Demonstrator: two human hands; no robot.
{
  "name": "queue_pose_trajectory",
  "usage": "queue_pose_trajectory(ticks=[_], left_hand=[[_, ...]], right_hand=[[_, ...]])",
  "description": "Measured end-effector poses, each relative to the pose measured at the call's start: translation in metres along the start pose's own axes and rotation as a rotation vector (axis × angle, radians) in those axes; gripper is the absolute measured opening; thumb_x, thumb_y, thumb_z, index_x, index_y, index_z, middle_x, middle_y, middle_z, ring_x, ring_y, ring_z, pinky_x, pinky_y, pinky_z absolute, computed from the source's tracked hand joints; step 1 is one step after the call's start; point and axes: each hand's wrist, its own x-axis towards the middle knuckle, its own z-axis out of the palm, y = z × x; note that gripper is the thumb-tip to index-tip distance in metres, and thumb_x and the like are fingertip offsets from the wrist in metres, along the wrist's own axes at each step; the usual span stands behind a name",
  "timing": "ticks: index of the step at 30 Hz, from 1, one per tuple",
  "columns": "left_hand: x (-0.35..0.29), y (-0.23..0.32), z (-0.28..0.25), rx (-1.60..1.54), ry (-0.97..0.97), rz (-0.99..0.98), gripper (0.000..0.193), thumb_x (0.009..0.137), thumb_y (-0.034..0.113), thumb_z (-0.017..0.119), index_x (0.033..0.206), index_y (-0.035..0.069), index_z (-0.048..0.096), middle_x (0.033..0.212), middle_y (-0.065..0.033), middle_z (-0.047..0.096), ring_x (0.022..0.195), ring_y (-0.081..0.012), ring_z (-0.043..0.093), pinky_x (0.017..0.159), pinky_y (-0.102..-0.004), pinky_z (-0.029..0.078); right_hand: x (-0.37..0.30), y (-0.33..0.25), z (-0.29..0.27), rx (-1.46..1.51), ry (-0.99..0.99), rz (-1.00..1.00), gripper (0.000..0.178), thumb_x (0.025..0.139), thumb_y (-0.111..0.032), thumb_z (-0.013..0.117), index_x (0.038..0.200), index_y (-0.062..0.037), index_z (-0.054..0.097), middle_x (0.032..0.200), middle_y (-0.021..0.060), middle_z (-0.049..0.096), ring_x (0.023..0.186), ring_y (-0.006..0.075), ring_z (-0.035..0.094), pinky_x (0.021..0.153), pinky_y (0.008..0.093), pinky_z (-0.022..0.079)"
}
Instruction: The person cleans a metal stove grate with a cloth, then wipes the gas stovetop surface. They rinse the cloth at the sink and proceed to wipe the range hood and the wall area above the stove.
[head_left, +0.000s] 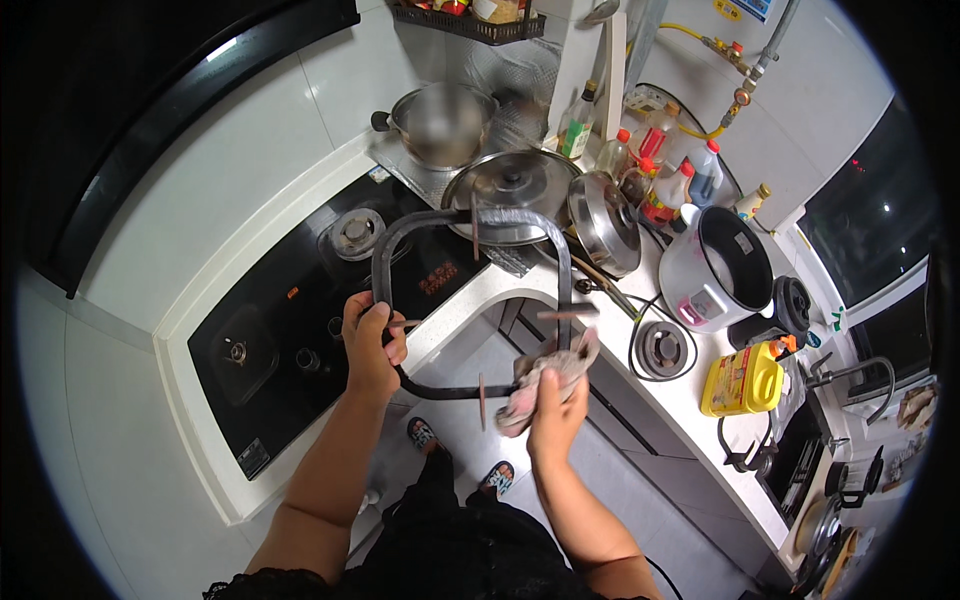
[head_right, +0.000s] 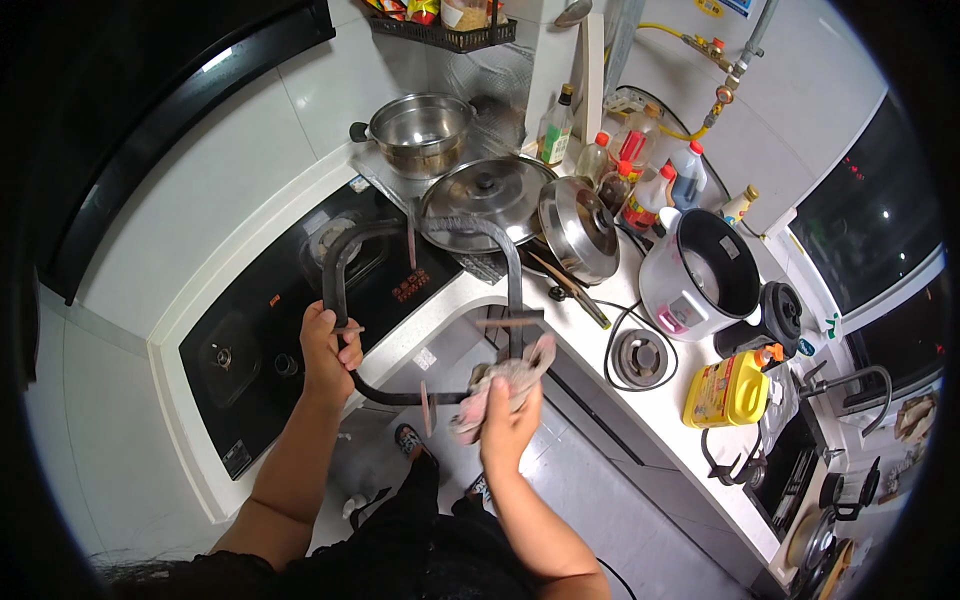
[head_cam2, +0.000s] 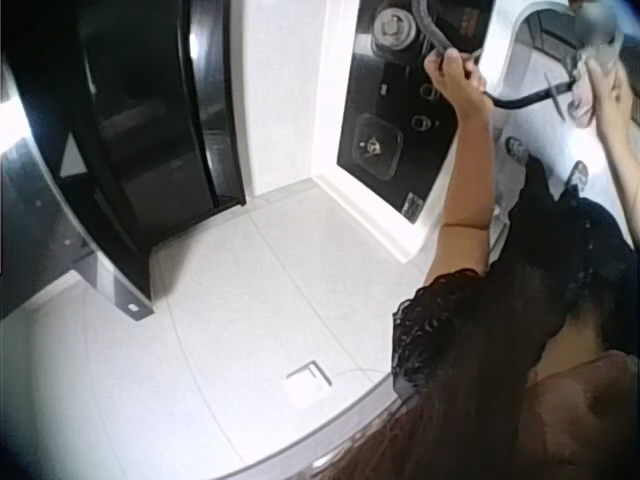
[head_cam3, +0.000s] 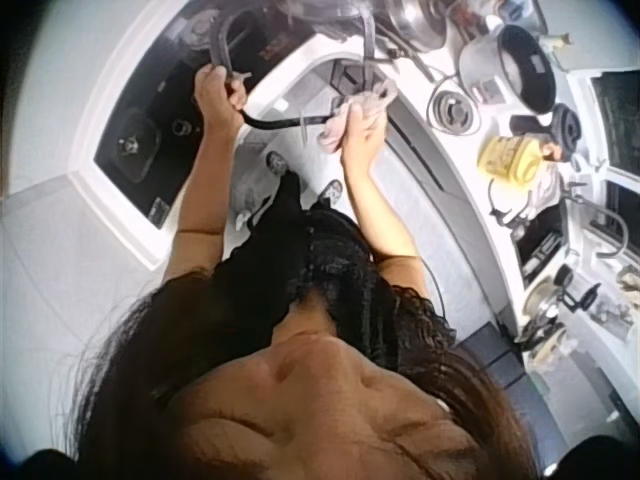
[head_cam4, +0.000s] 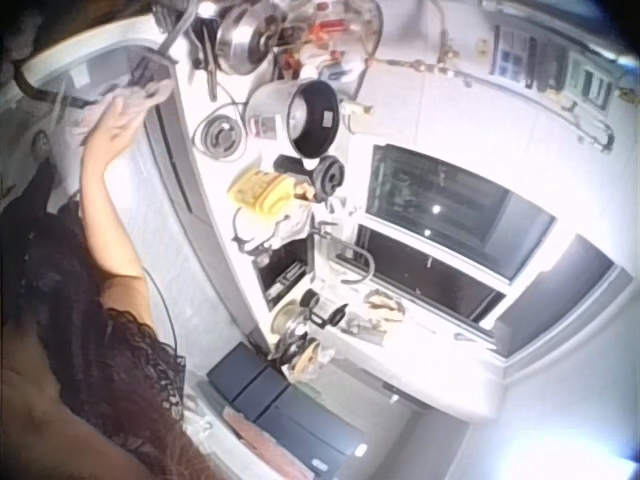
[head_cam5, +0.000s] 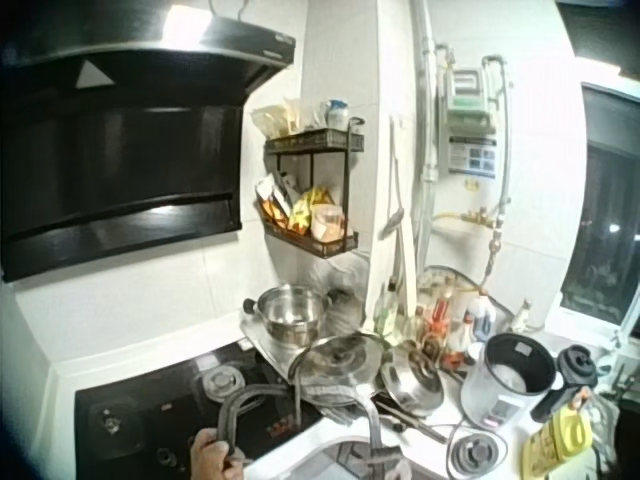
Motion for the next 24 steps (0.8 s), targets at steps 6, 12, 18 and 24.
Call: queue_pose_trajectory(ticks=[6, 12, 18, 24], left_hand=[[-0.006, -0.001, 0.005, -0.040, 0.013, -0.059, 0.024, 0.089, 0.036, 0.049, 0.091, 0.013, 0.043, 0.066, -0.0024, 0.046, 0.043, -0.0071, 0.036, 0.039, -0.0215, 0.028], [-0.019, -0.004, 0.011, -0.073, 0.033, -0.020, 0.032, 0.088, 0.041, 0.049, 0.085, 0.009, 0.047, 0.065, -0.0014, 0.045, 0.045, -0.0077, 0.035, 0.041, -0.0226, 0.028], [-0.021, -0.023, 0.022, -0.231, 0.121, -0.091, 0.025, 0.088, 0.025, 0.050, 0.104, 0.009, 0.038, 0.067, -0.0042, 0.047, 0.043, -0.0083, 0.034, 0.041, -0.0231, 0.028], [-0.021, -0.034, 0.011, -0.215, 0.186, -0.117, 0.027, 0.088, 0.030, 0.052, 0.101, 0.010, 0.039, 0.066, -0.0034, 0.046, 0.043, -0.0081, 0.034, 0.041, -0.0231, 0.028]], right_hand=[[0.033, -0.031, -0.003, -0.074, -0.124, -0.006, 0.037, 0.089, -0.003, 0.057, 0.125, 0.0028, 0.049, 0.108, 0.0109, 0.062, 0.094, 0.0168, 0.061, 0.085, 0.0313, 0.049], [0.092, -0.066, -0.004, -0.062, -0.241, 0.020, 0.031, 0.088, -0.006, 0.061, 0.117, 0.0010, 0.054, 0.096, 0.0063, 0.063, 0.084, 0.0124, 0.060, 0.076, 0.0260, 0.048], [0.020, -0.022, 0.019, 0.180, 0.171, 0.001, 0.037, 0.090, -0.009, 0.059, 0.124, 0.0013, 0.047, 0.106, 0.0088, 0.060, 0.092, 0.0135, 0.057, 0.082, 0.0279, 0.047], [0.002, -0.010, -0.003, 0.051, -0.078, 0.086, 0.056, 0.089, -0.006, 0.060, 0.138, -0.0007, 0.035, 0.120, 0.0105, 0.055, 0.106, 0.0164, 0.054, 0.092, 0.0300, 0.044]])
